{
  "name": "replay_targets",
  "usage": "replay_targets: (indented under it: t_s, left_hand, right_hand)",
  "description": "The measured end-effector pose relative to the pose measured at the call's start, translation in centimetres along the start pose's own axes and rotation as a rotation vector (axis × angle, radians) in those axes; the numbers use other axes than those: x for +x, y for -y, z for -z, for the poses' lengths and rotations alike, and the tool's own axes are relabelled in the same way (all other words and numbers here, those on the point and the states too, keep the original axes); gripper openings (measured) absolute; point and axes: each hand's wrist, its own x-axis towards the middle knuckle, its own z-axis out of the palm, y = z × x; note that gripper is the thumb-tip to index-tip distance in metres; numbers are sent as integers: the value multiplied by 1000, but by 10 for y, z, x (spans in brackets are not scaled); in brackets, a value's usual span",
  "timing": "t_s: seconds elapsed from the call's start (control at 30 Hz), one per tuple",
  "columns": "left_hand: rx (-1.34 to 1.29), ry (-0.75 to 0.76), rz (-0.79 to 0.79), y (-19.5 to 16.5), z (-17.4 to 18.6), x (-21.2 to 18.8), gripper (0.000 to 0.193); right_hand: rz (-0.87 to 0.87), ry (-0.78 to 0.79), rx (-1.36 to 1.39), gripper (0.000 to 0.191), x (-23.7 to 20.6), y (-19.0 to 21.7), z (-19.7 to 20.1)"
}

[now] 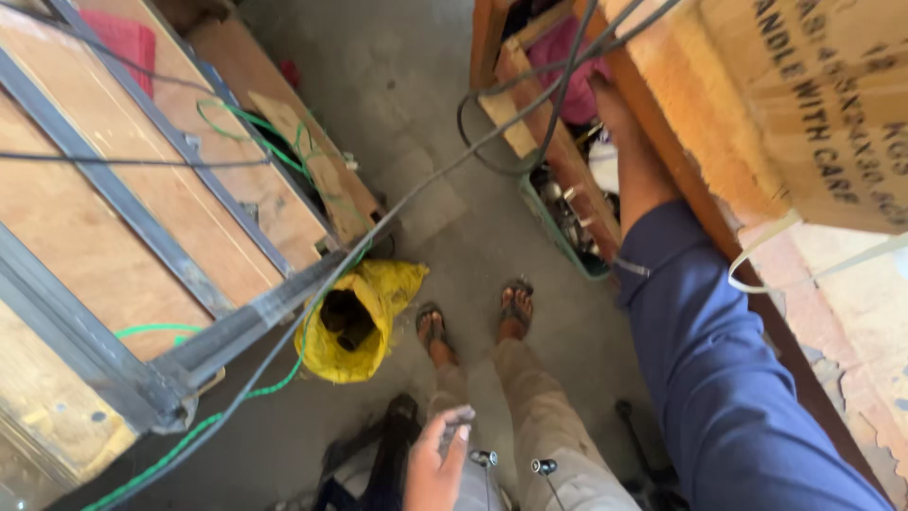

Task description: The person sorts small mechanical parts on a cluttered workbench, picking up items, wiping them with a cloth, and placing them into plastic bags. The person also retrieves a pink plastic bag from a shelf and continues organizing the parts.

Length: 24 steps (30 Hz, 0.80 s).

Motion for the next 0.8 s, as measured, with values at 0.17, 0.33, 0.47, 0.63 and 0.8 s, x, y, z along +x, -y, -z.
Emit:
replay_targets:
  t_s: [0.17, 0.33, 0.47, 0.63, 0.8]
  left_hand:
    - [-21, -17, -8, -10, 10, -15, 27]
    - [-130, -36, -53, -40, 1, -24, 28]
    - [-137, 9, -3, -63, -7, -33, 28]
    - [-464, 149, -62, -100, -19, -21, 39]
    - [-972, 221, 509, -135, -39, 2, 66]
  right_hand:
    - [-127, -137, 108, 49, -11, 12, 11]
    - [-225, -180, 374, 50, -101, 33, 42]
    - [195, -29, 453, 59, -203, 48, 75]
    - [223, 14, 135, 57, -315, 79, 127]
    - [454, 439, 259, 48, -412, 100, 185]
